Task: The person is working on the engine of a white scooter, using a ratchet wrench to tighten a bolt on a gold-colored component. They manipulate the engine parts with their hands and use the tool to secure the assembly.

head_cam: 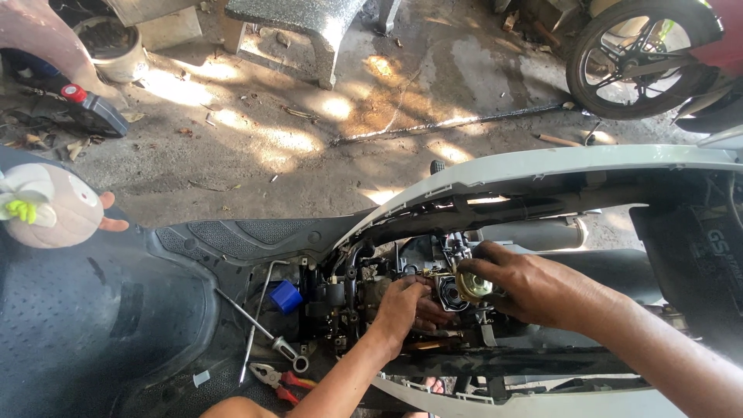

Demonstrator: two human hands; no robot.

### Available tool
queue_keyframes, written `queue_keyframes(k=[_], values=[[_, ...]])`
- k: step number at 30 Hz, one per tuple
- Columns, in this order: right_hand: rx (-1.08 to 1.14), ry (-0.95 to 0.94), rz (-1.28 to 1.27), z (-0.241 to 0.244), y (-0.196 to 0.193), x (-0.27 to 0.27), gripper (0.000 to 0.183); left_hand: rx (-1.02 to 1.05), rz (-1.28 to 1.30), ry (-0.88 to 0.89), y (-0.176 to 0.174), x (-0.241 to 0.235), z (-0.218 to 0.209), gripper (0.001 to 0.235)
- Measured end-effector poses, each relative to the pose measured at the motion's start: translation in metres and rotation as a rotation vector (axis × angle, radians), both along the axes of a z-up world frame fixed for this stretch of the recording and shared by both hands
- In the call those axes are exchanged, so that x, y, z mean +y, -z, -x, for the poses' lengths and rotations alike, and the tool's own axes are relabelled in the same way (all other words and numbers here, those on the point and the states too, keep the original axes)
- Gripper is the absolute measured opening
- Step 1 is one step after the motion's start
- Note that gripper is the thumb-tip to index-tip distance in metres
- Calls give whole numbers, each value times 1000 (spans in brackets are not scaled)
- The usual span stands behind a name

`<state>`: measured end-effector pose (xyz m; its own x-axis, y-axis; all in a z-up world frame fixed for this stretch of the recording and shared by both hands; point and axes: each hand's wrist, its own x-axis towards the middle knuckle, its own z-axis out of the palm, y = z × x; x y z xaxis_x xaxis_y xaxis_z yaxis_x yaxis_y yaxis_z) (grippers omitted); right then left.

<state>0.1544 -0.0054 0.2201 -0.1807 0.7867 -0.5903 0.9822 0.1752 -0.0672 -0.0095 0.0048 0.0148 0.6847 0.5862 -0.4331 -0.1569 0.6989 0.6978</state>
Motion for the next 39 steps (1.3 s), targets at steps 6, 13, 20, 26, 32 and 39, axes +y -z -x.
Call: queue_keyframes(k=[6, 13, 20, 26, 32, 39], values=[[11, -29, 14, -4, 8, 0, 77, -1, 13, -15, -9, 0, 3, 40], [-29, 70, 32, -22, 16, 3, 85, 11, -4, -13, -9, 0, 2, 36], [66, 31, -65, -28, 19, 6, 86, 65, -40, -50, -15, -2, -3, 30], [38, 66, 8, -25, 32, 1, 86, 104, -94, -80, -8, -6, -7, 29], [102, 26, -7, -10, 21, 0, 83, 50, -60, -88, -8, -9, -4, 30], [154, -59, -39, -19, 41, 0, 79, 23, -59, -88, -15, -8, -1, 32]])
